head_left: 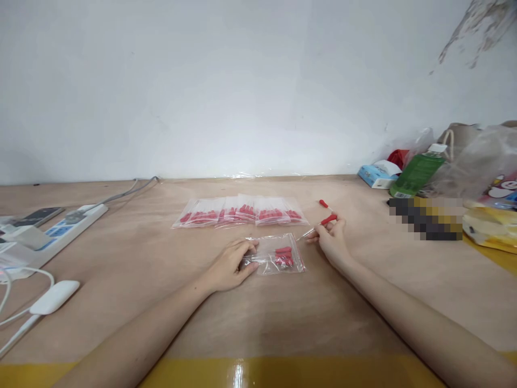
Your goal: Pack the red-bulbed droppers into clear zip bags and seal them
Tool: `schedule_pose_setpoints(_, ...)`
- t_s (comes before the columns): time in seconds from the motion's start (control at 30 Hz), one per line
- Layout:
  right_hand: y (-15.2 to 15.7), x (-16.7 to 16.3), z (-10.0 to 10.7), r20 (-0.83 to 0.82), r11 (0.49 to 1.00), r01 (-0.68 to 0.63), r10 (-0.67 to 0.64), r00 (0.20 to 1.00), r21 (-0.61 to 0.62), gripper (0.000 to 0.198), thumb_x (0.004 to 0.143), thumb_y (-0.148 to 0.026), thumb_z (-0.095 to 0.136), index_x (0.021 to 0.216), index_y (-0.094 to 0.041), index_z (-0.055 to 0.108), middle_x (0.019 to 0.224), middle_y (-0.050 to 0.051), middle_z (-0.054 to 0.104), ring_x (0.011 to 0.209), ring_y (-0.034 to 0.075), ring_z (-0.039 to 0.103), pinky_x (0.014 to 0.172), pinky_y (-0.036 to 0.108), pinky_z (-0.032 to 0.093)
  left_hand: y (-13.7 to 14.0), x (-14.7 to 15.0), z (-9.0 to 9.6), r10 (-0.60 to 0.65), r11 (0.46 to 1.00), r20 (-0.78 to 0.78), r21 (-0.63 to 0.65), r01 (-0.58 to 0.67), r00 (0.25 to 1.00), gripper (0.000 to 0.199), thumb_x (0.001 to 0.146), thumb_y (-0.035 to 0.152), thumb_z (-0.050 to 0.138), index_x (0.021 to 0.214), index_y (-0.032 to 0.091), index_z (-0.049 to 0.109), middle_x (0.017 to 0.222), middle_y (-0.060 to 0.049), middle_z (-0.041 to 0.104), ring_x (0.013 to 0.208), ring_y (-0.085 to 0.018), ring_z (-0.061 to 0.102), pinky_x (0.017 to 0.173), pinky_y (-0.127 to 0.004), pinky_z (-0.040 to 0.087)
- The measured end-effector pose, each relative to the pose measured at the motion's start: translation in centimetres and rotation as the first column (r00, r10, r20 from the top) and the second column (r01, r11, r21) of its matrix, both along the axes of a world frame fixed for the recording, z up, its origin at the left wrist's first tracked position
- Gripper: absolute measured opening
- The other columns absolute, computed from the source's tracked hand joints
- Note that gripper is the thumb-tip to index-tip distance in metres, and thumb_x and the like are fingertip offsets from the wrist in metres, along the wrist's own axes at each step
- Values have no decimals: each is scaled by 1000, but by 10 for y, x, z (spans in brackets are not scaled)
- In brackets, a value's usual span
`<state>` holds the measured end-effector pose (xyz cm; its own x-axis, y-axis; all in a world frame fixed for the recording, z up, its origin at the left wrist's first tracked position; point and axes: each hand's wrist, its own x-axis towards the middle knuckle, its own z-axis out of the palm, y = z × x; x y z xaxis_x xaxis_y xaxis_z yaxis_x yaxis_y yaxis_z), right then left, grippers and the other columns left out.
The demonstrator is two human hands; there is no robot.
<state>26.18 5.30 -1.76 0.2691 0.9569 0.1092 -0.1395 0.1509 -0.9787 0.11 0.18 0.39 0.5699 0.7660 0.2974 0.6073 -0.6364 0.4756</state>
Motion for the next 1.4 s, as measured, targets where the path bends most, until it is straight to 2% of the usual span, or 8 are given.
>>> schedule_pose_setpoints(0.3, -9, -9, 0, -91, 956, -250, 238, 967, -155, 22, 71, -29, 59, 83, -21, 43, 67, -4, 56, 55, 9, 59, 58, 25, 52, 1, -1, -2, 4, 1000, -43, 23, -3, 999, 33, 84, 27, 49, 116, 21, 44, 119, -9, 52, 113, -23, 47, 95, -39, 39)
schedule_pose_setpoints(0.47, -17, -6, 6, 144, 903, -394, 419, 896, -172, 29, 61, -33, 69, 81, -16, 58, 61, -4, 58, 50, 6, 51, 51, 19, 44, 0, -2, -2, 19, 1000, -51, 22, -18, 999, 41, 84, 28, 50, 124, 22, 41, 122, -8, 51, 112, -24, 48, 95, -40, 39)
schedule_pose_setpoints(0.6, -18, -14, 5, 180, 923, -371, 384, 906, -102, 33, 49, -33, 76, 71, -17, 57, 65, -1, 62, 59, 11, 57, 58, 25, 48, 1, -1, -2, 15, 999, -47, 30, -13, 999, 41, 85, 29, 49, 124, 22, 41, 121, -9, 51, 112, -24, 47, 96, -41, 39)
schedule_pose_setpoints(0.93, -20, -22, 7, 196, 848, -510, 530, 825, -147, 23, 66, -40, 62, 71, -18, 63, 66, 1, 65, 60, 14, 61, 59, 27, 50, 0, 0, -1, 11, 999, -51, 45, -9, 999, 42, 85, 28, 49, 125, 22, 40, 125, -8, 50, 115, -23, 45, 98, -40, 37)
schedule_pose_setpoints(1.13, -5, 2, 14, 175, 727, -587, 669, 723, -355, 30, 67, -38, 60, 87, -17, 64, 59, -3, 62, 30, 2, 30, 31, 16, 21, 1, -1, -2, 20, 999, -55, 32, -18, 998, 43, 84, 27, 50, 125, 21, 40, 124, -9, 50, 115, -24, 46, 97, -41, 38)
schedule_pose_setpoints(1.27, 28, 36, 14, 476, 943, -191, 305, 825, -273, 29, 66, -36, 61, 88, -17, 62, 75, 3, 65, 42, 6, 44, 41, 20, 34, 1, 0, -2, -10, 999, -40, 39, 12, 999, 36, 85, 28, 50, 120, 21, 44, 121, -9, 52, 114, -24, 46, 96, -41, 38)
schedule_pose_setpoints(1.33, 46, 53, 14, 742, 986, 124, -1, 670, -111, 26, 68, -32, 59, 88, -16, 62, 85, 8, 65, 65, 14, 57, 56, 25, 43, 2, 0, -2, -33, 998, -28, 43, 34, 999, 31, 85, 27, 49, 115, 21, 47, 119, -9, 52, 115, -24, 45, 97, -40, 37)
schedule_pose_setpoints(1.4, 63, 67, 16, 882, 960, 274, -85, 463, -51, 34, 70, -35, 58, 98, -15, 60, 99, 13, 62, 87, 22, 58, 70, 32, 44, 2, 0, -2, -38, 999, -15, 34, 39, 999, 27, 84, 26, 50, 110, 20, 48, 118, -10, 53, 115, -23, 46, 96, -40, 38)
